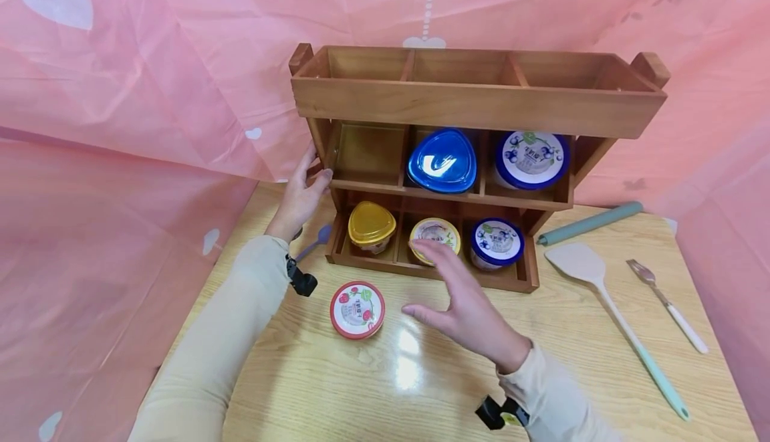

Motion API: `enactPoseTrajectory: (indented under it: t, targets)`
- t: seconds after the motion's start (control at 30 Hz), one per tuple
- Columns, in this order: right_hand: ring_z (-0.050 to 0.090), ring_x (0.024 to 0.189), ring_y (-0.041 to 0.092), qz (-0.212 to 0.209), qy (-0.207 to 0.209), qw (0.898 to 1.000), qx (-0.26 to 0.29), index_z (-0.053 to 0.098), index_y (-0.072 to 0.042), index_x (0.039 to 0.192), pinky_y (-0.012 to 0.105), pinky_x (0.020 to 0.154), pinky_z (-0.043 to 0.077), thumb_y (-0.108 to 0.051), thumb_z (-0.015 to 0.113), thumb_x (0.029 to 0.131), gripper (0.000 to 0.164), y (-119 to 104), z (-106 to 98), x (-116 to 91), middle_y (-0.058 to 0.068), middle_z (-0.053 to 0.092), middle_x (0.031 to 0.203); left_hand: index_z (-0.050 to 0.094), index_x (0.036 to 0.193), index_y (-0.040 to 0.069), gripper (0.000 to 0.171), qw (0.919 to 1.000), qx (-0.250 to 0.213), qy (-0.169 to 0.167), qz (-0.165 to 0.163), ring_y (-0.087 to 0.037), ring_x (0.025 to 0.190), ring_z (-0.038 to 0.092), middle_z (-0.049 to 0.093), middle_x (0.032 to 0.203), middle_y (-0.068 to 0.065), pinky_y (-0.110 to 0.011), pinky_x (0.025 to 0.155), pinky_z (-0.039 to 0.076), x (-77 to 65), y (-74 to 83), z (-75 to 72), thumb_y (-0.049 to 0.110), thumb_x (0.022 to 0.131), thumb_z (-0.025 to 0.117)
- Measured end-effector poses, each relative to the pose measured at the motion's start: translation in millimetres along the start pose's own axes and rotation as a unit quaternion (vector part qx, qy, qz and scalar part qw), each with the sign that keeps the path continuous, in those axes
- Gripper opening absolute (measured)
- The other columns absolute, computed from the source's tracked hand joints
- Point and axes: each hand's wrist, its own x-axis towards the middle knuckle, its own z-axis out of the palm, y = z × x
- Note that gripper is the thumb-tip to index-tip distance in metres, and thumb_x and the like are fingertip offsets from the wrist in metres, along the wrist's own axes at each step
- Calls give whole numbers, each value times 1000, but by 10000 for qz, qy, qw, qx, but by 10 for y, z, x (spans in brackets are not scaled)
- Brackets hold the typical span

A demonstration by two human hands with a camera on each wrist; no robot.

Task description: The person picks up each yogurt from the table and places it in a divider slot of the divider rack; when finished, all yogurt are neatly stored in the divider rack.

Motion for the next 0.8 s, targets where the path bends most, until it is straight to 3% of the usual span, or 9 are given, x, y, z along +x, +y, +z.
enactPoseTrajectory:
  t: [0.2,0.37,0.6,0.7,0.8]
  targets:
    - [39,140,25,293,-584,9952,728,32,-24,153,53,111,41,-28,81,82,87,202,369,-67,3,36,154,15,160,20,68,10000,-48,-1,-19,-35,135,43,25,161,-13,-60,105,44,26,-29,-6,7,101,47]
    - [38,140,25,472,-817,9877,1243,29,-23,154,53,110,41,-22,82,81,90,340,594,-80,2,35,153,15,159,26,69,9999,-63,46,-67,-32,135,45,25,162,-8,-58,105,45,102,-169,-18,9,102,49]
    - [33,143,32,750,-1074,9792,1553,26,-25,155,54,113,38,-23,84,78,96,460,782,-70,5,31,155,17,158,34,68,9998,59,126,117,-28,133,47,27,161,-3,-55,102,48,157,-299,-35,14,102,50]
    - [31,143,35,839,-1242,9759,1588,24,-26,155,54,114,37,-26,84,78,97,481,844,-60,6,29,155,18,158,33,67,9999,16,118,126,-28,132,47,28,160,-3,-56,102,47,159,-303,-35,14,102,50]
    - [33,142,32,944,-1355,9729,1618,22,-26,156,53,113,38,-25,85,78,100,498,920,-50,6,28,156,17,159,30,68,9999,-37,93,0,-30,132,47,28,160,-6,-48,100,50,132,-231,-29,12,102,49]
